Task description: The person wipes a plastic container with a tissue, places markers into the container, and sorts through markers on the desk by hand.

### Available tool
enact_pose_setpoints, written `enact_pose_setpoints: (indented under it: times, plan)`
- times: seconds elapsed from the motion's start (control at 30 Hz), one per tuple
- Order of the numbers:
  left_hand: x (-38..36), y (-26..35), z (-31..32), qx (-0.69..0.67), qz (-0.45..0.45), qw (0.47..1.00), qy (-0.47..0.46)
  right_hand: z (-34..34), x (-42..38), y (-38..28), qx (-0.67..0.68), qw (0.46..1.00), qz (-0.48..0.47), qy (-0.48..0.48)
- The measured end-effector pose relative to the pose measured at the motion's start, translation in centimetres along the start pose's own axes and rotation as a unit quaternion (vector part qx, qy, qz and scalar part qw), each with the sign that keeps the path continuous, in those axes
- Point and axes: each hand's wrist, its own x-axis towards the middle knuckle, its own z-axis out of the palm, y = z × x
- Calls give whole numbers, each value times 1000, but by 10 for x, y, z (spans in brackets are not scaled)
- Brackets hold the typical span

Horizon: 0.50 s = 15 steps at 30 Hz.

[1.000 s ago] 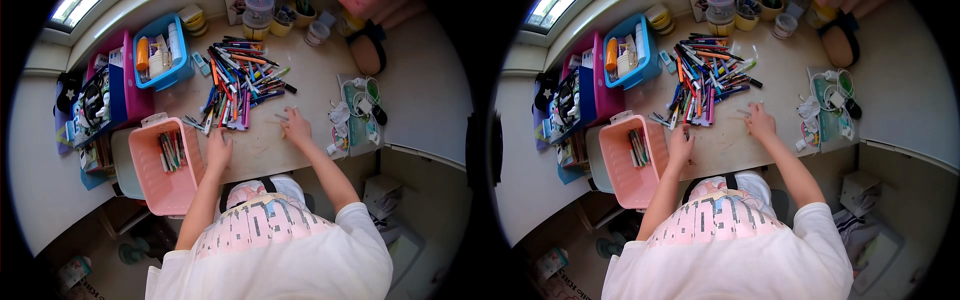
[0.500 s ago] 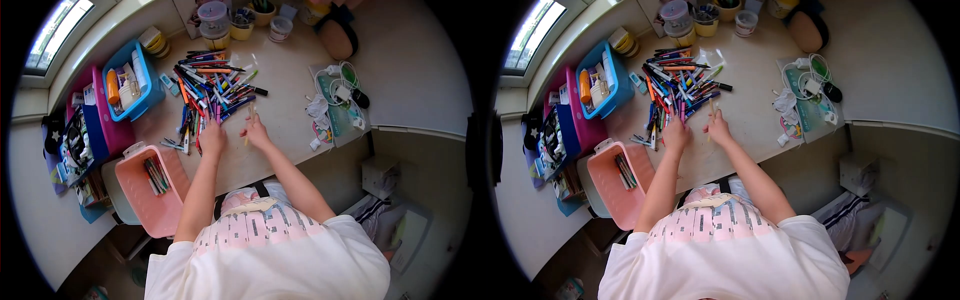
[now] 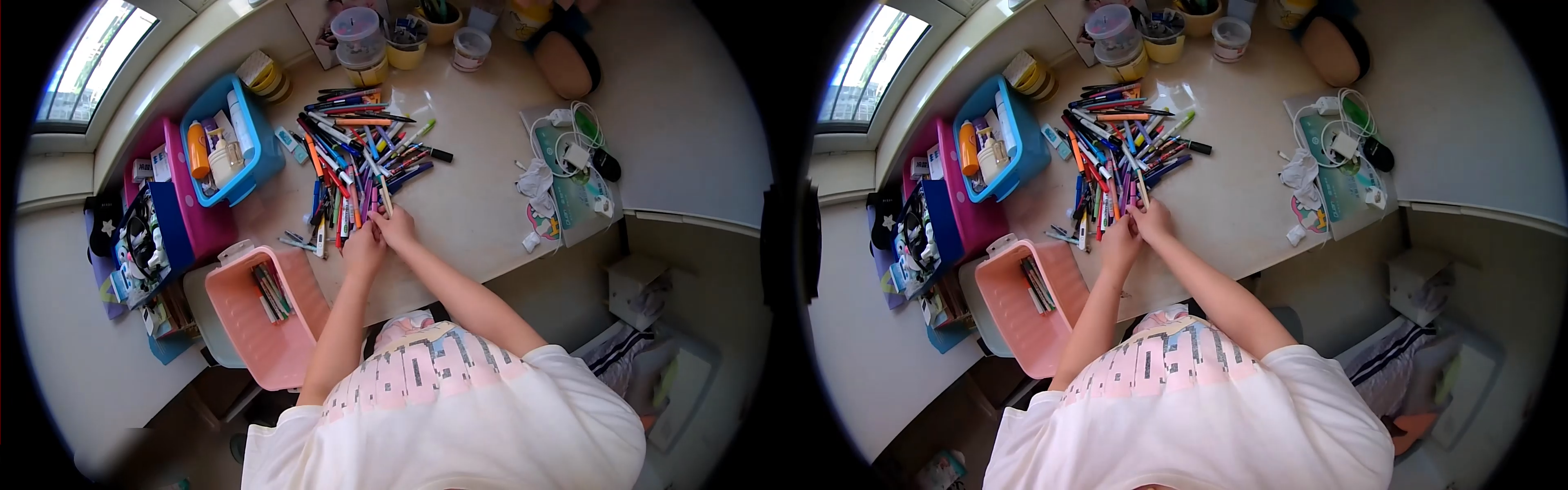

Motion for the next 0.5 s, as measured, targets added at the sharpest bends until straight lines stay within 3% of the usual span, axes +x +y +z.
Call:
enact_pose_setpoints:
  times: [0.1, 0.3, 0.37, 0.4, 0.47, 0.5]
  plan:
    - [-7, 5, -7, -110, 13, 994, 12, 3, 11, -2, -26, 999, -20, 4]
    - [0, 3, -27, -117, 25, 990, 79, -35, 11, -19, -63, 989, -118, 65]
    - [8, 2, -25, -45, 52, 991, 111, -60, 6, -39, 244, 969, -26, -2]
    - [15, -2, -17, -46, 50, 991, 113, -69, 9, -35, 242, 970, -26, -5]
    - [28, -10, 2, 27, 62, 993, 94, -81, 18, -28, 426, 889, 70, -152]
    - [31, -6, 1, 42, 63, 992, 100, -80, 16, -31, 410, 895, 105, -139]
